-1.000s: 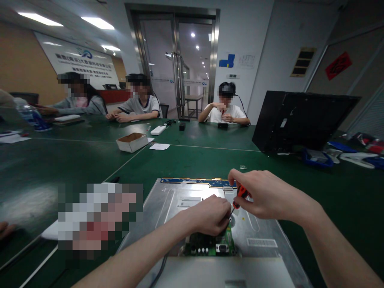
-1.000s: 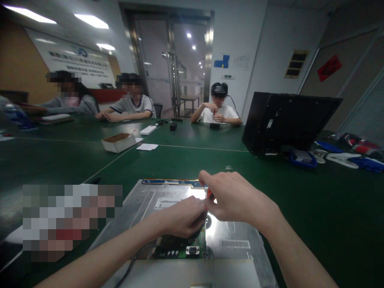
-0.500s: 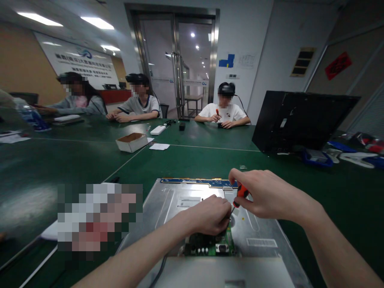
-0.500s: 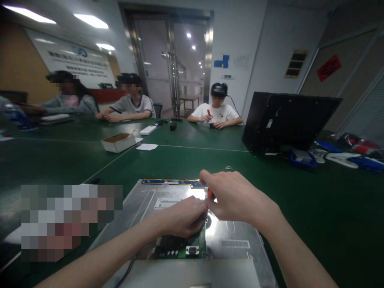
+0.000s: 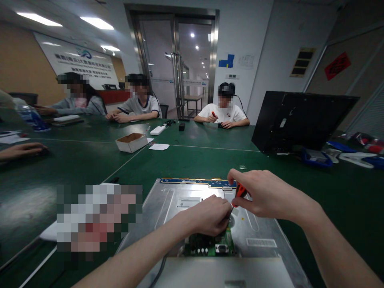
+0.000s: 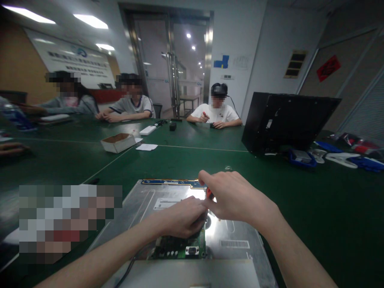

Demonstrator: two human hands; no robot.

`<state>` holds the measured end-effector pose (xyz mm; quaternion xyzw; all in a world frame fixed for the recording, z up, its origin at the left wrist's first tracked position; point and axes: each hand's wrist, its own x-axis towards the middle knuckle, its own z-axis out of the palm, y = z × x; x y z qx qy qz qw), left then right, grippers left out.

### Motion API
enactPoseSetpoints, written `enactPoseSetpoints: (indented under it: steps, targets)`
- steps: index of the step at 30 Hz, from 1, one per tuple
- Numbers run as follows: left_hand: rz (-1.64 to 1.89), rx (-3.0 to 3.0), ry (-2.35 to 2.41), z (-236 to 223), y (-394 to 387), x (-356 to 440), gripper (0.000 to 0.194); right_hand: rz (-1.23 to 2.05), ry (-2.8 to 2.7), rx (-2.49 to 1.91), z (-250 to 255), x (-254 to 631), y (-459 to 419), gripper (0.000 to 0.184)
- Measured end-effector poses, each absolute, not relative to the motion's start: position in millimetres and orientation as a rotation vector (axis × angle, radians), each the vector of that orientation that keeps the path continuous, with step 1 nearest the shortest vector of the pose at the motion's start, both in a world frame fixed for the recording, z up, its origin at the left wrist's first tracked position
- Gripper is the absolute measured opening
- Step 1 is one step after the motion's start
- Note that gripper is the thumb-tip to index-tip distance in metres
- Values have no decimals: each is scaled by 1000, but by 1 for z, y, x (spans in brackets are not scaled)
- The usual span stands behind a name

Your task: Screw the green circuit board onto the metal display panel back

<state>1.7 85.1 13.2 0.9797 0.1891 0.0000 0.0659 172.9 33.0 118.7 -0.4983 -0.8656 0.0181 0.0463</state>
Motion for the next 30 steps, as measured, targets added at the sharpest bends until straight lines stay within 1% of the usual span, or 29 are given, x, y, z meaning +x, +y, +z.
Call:
enactPoseSetpoints:
  steps: [4, 8, 11, 13, 17, 21, 26, 30]
  targets:
    - [44, 2958, 555, 12, 86, 1, 12, -21, -2633, -1606, 118, 173, 36, 20]
    - [55, 2982, 548, 12, 85, 1, 8, -24, -2629, -1598, 118, 173, 36, 11]
    - [27, 2979, 558, 12, 85, 1, 7, 51, -2637, -1512, 119, 173, 33, 16]
    - [21, 2962, 558, 13, 85, 2, 10, 69, -2647, -1487, 119, 173, 33, 18]
    - [29, 2951, 561, 13, 85, 1, 15, -5, -2632, -1576, 117, 174, 35, 17]
    - [34, 2953, 542, 12, 86, 1, 13, -24, -2634, -1588, 118, 174, 35, 11]
    - [27, 2950, 534, 13, 86, 1, 10, 58, -2656, -1487, 121, 173, 32, 17]
    - [48, 2959, 548, 14, 85, 1, 9, 13, -2643, -1551, 119, 173, 34, 18]
